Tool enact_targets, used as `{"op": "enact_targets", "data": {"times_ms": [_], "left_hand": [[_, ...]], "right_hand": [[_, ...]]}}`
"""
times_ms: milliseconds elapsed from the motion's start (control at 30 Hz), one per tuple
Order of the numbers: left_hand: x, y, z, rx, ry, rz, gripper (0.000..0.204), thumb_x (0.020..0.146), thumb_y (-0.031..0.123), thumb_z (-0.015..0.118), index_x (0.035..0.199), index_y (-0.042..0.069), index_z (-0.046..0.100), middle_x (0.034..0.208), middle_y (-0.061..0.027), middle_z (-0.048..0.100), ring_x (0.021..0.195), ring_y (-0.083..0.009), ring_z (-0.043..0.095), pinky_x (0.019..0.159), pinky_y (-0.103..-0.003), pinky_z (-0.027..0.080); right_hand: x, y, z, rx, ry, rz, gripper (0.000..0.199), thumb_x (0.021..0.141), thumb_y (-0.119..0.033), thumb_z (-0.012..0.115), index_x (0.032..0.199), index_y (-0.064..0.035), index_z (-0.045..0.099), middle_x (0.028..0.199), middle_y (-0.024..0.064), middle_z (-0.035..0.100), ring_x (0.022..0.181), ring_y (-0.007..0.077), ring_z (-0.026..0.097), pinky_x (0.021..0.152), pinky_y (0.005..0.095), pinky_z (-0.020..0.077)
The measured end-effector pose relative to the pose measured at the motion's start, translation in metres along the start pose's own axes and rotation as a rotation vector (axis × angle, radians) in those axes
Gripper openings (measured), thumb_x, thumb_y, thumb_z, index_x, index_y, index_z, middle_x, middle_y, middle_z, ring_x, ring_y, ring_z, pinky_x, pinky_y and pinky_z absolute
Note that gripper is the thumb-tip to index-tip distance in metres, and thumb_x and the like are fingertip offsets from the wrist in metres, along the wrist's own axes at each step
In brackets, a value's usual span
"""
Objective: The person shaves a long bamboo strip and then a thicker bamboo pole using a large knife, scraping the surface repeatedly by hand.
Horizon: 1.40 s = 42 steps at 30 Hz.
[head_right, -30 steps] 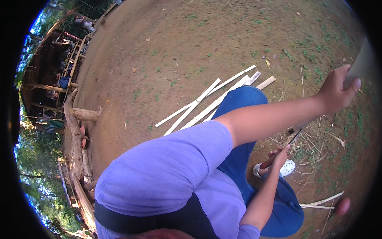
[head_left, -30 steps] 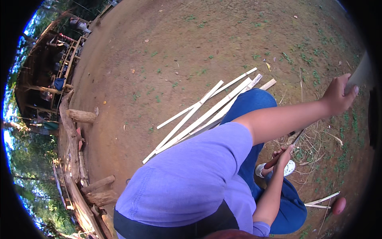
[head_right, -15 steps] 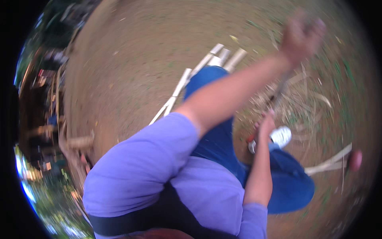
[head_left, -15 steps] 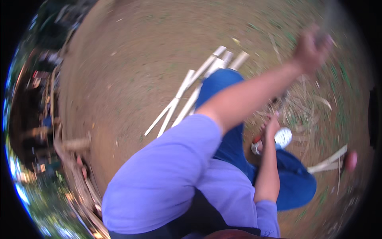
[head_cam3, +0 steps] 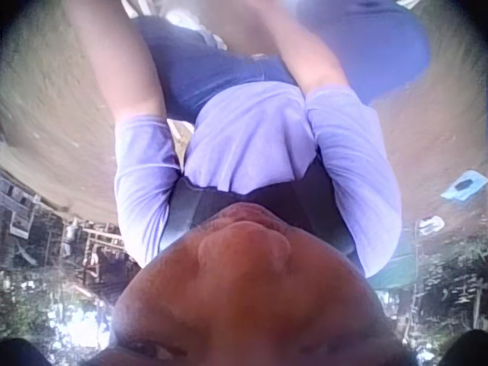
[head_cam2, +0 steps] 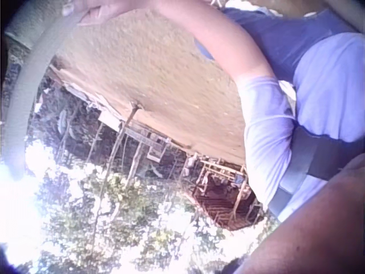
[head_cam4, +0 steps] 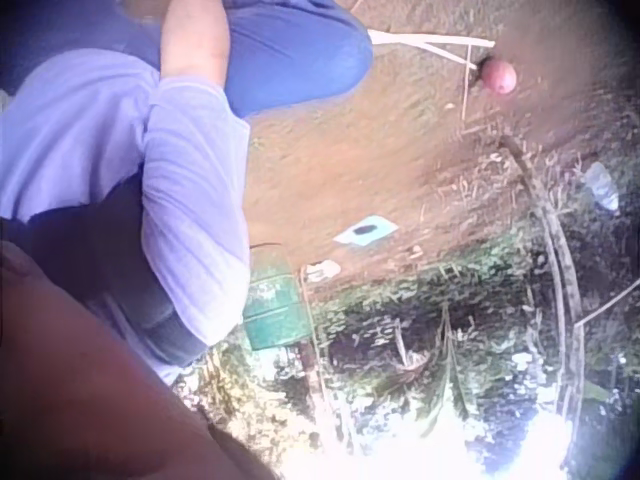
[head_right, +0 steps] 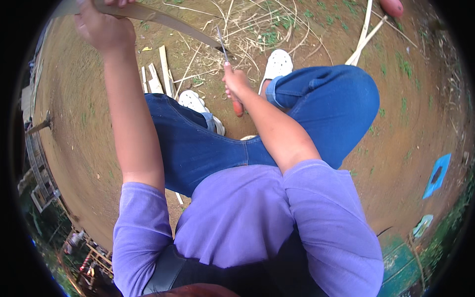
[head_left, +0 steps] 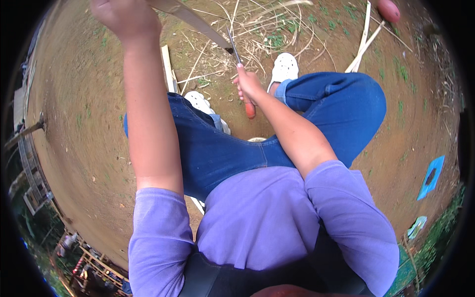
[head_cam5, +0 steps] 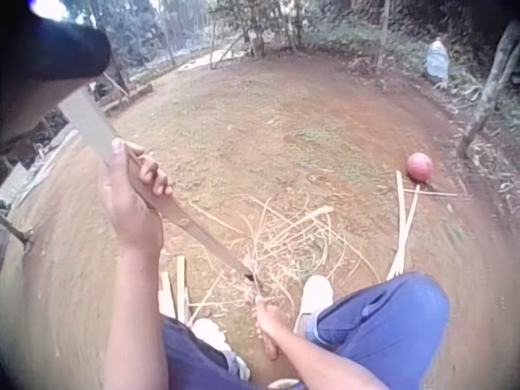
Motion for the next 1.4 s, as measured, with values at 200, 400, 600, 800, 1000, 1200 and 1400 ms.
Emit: {"op": "enact_targets", "data": {"times_ms": [200, 400, 600, 800, 1000, 1200, 1400], "left_hand": [[0.000, 0.008, -0.005, 0.125, 0.062, 0.020, 0.032, 0.103, 0.045, 0.051, 0.100, 0.013, 0.050, 0.069, 0.0021, 0.043, 0.057, -0.0092, 0.044, 0.054, -0.025, 0.042], [-0.010, 0.012, 0.011, 0.051, 0.037, 0.038, 0.033, 0.103, 0.046, 0.052, 0.101, 0.013, 0.050, 0.071, 0.0022, 0.043, 0.059, -0.0092, 0.045, 0.056, -0.026, 0.042], [-0.015, 0.016, 0.020, 0.058, 0.039, 0.029, 0.033, 0.102, 0.046, 0.053, 0.101, 0.013, 0.050, 0.071, 0.0025, 0.044, 0.059, -0.0095, 0.046, 0.056, -0.026, 0.042], [-0.009, 0.013, 0.006, 0.067, 0.001, 0.041, 0.031, 0.103, 0.044, 0.053, 0.102, 0.013, 0.051, 0.071, 0.0026, 0.044, 0.060, -0.0097, 0.046, 0.056, -0.026, 0.042], [-0.004, 0.011, 0.009, 0.121, 0.113, 0.007, 0.029, 0.103, 0.044, 0.053, 0.102, 0.014, 0.052, 0.071, 0.0026, 0.044, 0.060, -0.0099, 0.046, 0.057, -0.026, 0.043], [0.004, 0.009, -0.016, 0.066, 0.091, -0.053, 0.029, 0.103, 0.044, 0.053, 0.101, 0.014, 0.051, 0.071, 0.0025, 0.044, 0.061, -0.0107, 0.047, 0.057, -0.027, 0.043], [0.017, -0.004, -0.029, 0.051, 0.134, -0.037, 0.030, 0.103, 0.044, 0.054, 0.099, 0.014, 0.050, 0.068, 0.0024, 0.044, 0.057, -0.0104, 0.047, 0.053, -0.027, 0.044]], "right_hand": [[-0.067, -0.066, 0.034, -0.003, -0.039, -0.294, 0.065, 0.104, -0.058, 0.036, 0.089, -0.0008, 0.062, 0.057, -0.0009, 0.048, 0.044, 0.0126, 0.049, 0.044, 0.0309, 0.0432], [-0.025, -0.021, 0.024, -0.299, 0.180, -0.433, 0.071, 0.102, -0.061, 0.034, 0.088, -0.0011, 0.070, 0.067, 0.0153, 0.065, 0.070, 0.0298, 0.067, 0.076, 0.0462, 0.0529], [0.020, 0.016, -0.024, -0.369, 0.110, 0.104, 0.076, 0.101, -0.062, 0.030, 0.088, 0.0017, 0.069, 0.067, 0.0143, 0.067, 0.053, 0.0243, 0.066, 0.050, 0.0388, 0.0538], [-0.013, -0.006, 0.008, -0.298, 0.141, 0.038, 0.069, 0.100, -0.060, 0.040, 0.073, 0.0000, 0.061, 0.060, 0.0085, 0.062, 0.048, 0.0200, 0.062, 0.046, 0.0370, 0.0518], [-0.022, -0.010, 0.033, -0.225, 0.184, -0.485, 0.065, 0.101, -0.055, 0.039, 0.081, -0.0002, 0.069, 0.074, 0.0241, 0.066, 0.077, 0.0423, 0.066, 0.074, 0.0519, 0.0488], [0.010, 0.031, -0.019, -0.421, 0.077, 0.117, 0.069, 0.101, -0.061, 0.035, 0.087, -0.0008, 0.066, 0.066, 0.0146, 0.064, 0.058, 0.0302, 0.065, 0.054, 0.0441, 0.0502], [0.053, 0.066, -0.019, -0.484, 0.140, 0.017, 0.074, 0.099, -0.067, 0.033, 0.080, -0.0030, 0.064, 0.059, 0.0126, 0.060, 0.049, 0.0251, 0.062, 0.046, 0.0412, 0.0475]]}}
Point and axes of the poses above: each hand's wrist, its own x-axis towards the middle knuckle, its own z-axis out of the palm, y = z × x, the point moved 1 cm from there along x, towards the middle knuckle
